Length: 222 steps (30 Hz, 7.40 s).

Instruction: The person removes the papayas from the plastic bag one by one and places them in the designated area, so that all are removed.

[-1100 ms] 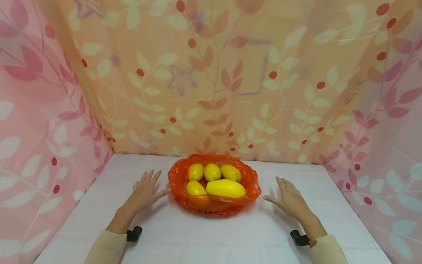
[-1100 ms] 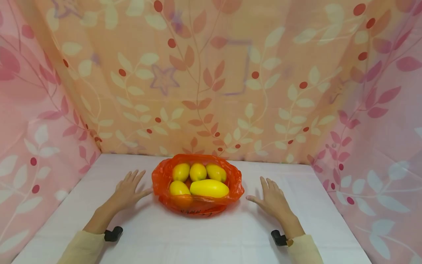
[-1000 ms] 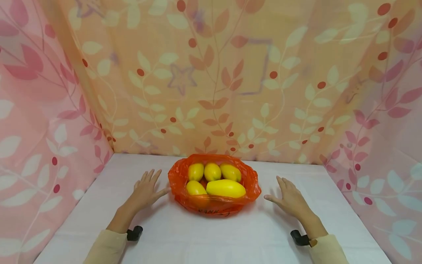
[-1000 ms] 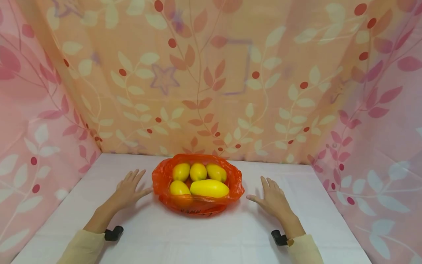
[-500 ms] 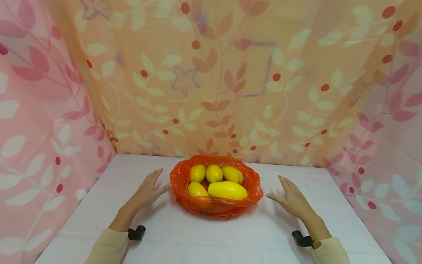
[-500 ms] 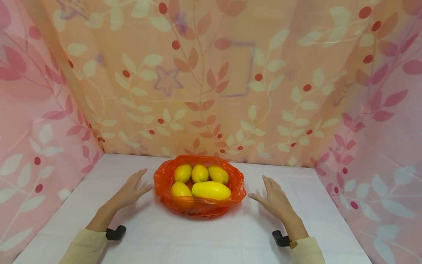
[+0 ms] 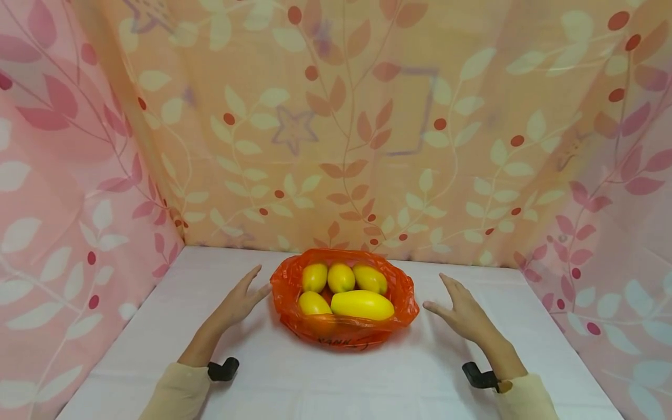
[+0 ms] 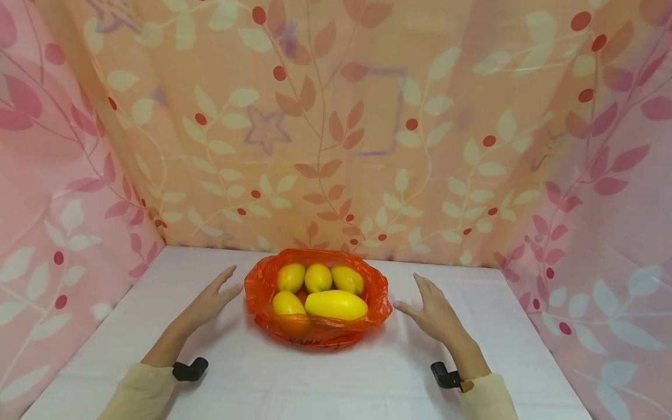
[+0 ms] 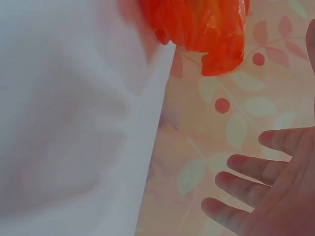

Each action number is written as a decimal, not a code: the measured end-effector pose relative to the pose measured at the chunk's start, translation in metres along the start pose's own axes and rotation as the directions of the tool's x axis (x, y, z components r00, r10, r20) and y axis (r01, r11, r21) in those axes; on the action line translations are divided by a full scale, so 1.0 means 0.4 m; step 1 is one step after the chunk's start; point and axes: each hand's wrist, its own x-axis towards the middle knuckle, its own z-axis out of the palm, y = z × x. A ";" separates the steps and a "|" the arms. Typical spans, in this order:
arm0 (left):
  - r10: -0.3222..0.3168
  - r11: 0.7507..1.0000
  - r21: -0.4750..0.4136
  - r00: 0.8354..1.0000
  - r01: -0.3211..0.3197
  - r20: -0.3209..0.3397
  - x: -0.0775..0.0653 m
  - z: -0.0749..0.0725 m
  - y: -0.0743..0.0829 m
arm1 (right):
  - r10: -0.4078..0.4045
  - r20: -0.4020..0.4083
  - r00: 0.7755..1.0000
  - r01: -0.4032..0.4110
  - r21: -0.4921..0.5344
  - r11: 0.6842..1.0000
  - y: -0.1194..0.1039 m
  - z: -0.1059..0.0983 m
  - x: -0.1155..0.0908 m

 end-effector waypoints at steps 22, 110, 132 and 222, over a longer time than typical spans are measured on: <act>-0.029 0.975 -0.220 0.999 0.024 -0.021 0.043 0.041 0.037 | -0.090 0.006 0.996 0.089 0.111 0.990 -0.095 -0.017 0.034; -0.035 0.950 -0.312 0.984 -0.022 -0.175 0.098 0.148 0.038 | -0.291 0.306 0.906 0.310 -0.016 0.950 -0.299 0.147 0.088; -0.080 0.941 -0.338 0.981 0.016 -0.177 0.096 0.148 0.047 | -0.298 0.202 0.933 0.290 0.067 0.955 -0.296 0.064 0.099; -0.110 0.927 -0.372 0.983 0.049 -0.144 0.101 0.148 0.032 | 0.100 0.139 0.985 -0.117 0.125 0.985 0.107 -0.012 0.297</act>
